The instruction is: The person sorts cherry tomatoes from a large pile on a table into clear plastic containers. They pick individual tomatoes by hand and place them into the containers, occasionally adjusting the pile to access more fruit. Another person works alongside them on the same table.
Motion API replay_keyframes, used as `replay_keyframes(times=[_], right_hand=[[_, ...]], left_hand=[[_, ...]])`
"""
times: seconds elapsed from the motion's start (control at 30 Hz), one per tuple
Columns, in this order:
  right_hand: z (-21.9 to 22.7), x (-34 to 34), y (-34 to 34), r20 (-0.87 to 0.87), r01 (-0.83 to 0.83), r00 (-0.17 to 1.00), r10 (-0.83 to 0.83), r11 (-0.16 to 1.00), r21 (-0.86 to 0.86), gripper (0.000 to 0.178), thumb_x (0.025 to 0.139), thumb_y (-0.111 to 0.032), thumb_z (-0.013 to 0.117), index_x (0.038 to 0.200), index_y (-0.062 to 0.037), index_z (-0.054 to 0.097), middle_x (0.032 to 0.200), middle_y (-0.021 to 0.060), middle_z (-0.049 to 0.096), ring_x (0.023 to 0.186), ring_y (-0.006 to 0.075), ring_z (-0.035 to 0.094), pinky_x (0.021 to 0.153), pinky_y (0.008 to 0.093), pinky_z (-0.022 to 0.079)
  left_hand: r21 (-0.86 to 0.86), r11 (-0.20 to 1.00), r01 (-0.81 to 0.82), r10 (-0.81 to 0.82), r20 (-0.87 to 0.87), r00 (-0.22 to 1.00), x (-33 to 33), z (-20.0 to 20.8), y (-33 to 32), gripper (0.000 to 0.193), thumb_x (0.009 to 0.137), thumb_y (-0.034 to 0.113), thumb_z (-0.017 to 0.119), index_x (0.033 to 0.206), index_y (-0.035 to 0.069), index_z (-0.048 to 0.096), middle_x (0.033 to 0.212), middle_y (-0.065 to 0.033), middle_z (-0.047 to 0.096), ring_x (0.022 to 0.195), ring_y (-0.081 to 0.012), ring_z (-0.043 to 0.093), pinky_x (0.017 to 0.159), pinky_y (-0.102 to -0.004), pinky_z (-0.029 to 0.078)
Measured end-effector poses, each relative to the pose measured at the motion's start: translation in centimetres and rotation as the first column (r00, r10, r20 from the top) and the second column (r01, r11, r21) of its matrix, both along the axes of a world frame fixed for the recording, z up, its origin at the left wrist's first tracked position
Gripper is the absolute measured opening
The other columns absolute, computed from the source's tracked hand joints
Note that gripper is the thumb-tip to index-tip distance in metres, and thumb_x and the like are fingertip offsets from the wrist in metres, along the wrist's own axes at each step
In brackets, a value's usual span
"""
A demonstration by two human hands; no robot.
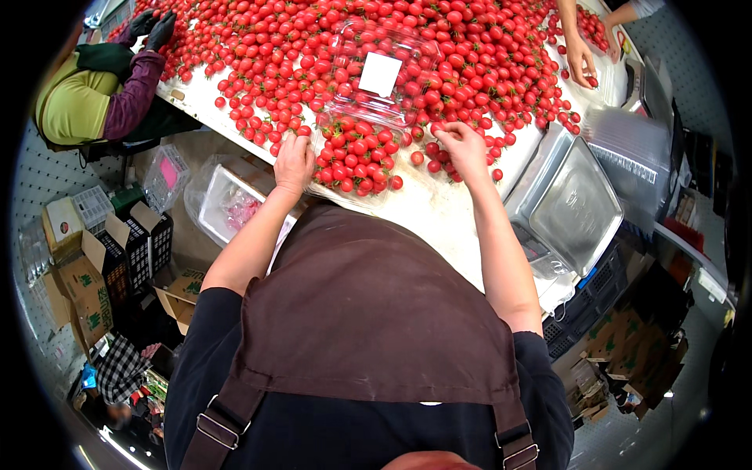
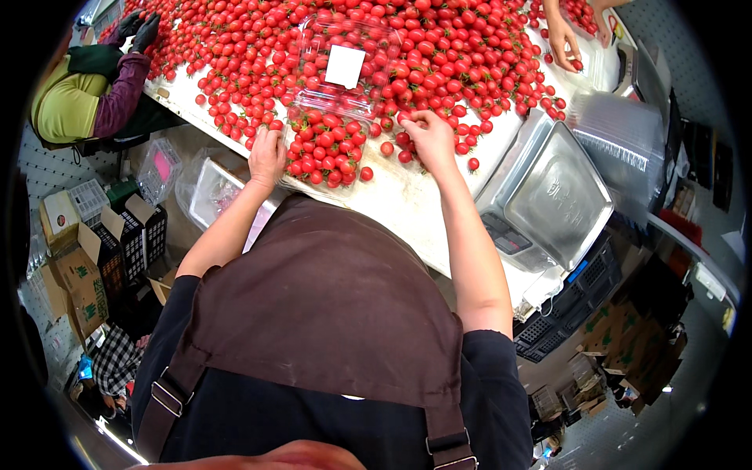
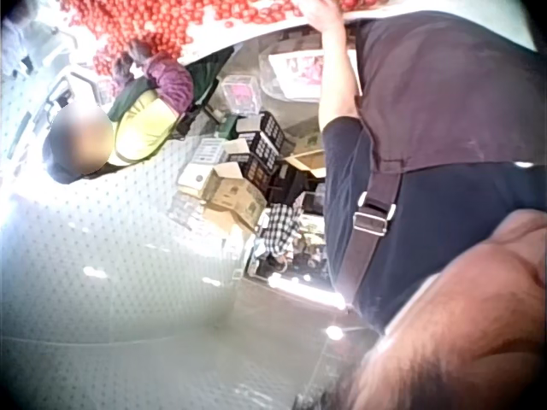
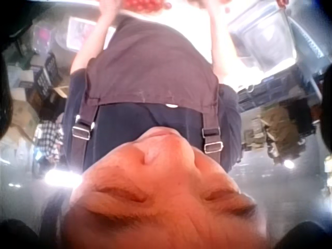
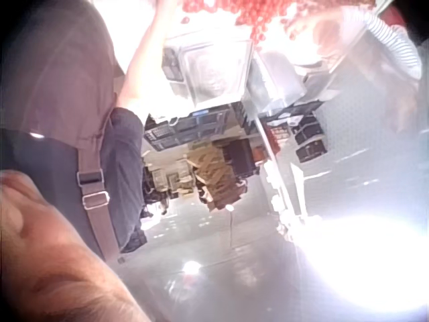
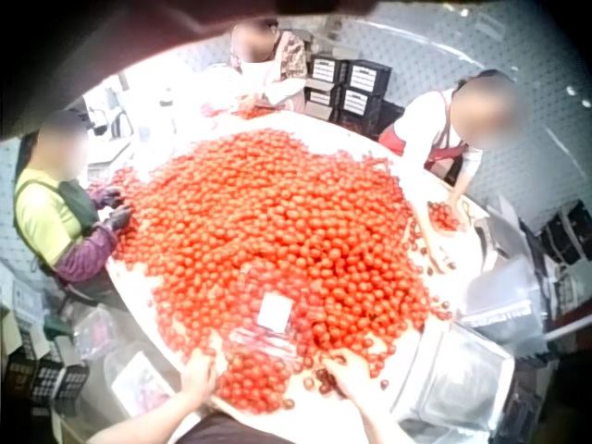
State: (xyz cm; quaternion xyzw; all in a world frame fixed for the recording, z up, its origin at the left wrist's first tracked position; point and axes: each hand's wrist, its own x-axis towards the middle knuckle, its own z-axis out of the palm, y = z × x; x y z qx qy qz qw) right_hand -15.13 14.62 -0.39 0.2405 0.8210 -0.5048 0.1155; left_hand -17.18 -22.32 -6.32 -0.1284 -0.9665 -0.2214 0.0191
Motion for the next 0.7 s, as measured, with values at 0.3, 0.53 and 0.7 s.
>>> replay_keyframes(times=[0.3,0.53,0.7], right_hand=[[2.3,2.0,2.7,0.105,0.194,0.98,-0.169,0.699,-0.689,0.019,0.095,-0.025,0.061,0.101,-0.0069,0.059,0.085,0.0072,0.066,0.07,0.0133,0.063,0.057,0.0248,0.048],[1.1,-0.4,-2.4,0.045,-0.381,0.915,0.401,0.823,0.421,0.034,0.081,-0.024,0.07,0.111,-0.0083,0.064,0.093,0.0163,0.069,0.088,0.0354,0.069,0.073,0.0463,0.055],[-0.6,-0.9,-4.4,0.174,-0.473,0.86,0.479,0.624,0.622,0.034,0.079,-0.024,0.075,0.104,-0.0036,0.063,0.102,0.0196,0.064,0.086,0.0362,0.069,0.069,0.0465,0.057]], left_hand=[[-0.017,1.0,0.005,-0.006,-0.03,1.0,-0.1,0.1,0.2,0.016,0.082,0.007,0.06,0.098,0.008,0.057,0.092,-0.0152,0.053,0.088,-0.0363,0.057,0.077,-0.0466,0.049],[-0.031,1.0,0.002,-0.002,0.014,1.0,-0.2,0.0,0.0,0.016,0.083,0.008,0.06,0.098,0.008,0.056,0.097,-0.0152,0.054,0.092,-0.0379,0.057,0.078,-0.0474,0.048],[-0.027,1.0,0.007,-0.007,0.003,1.0,-0.2,0.0,0.1,0.016,0.083,0.008,0.06,0.097,0.007,0.056,0.095,-0.0153,0.054,0.09,-0.0373,0.057,0.078,-0.0474,0.048]])
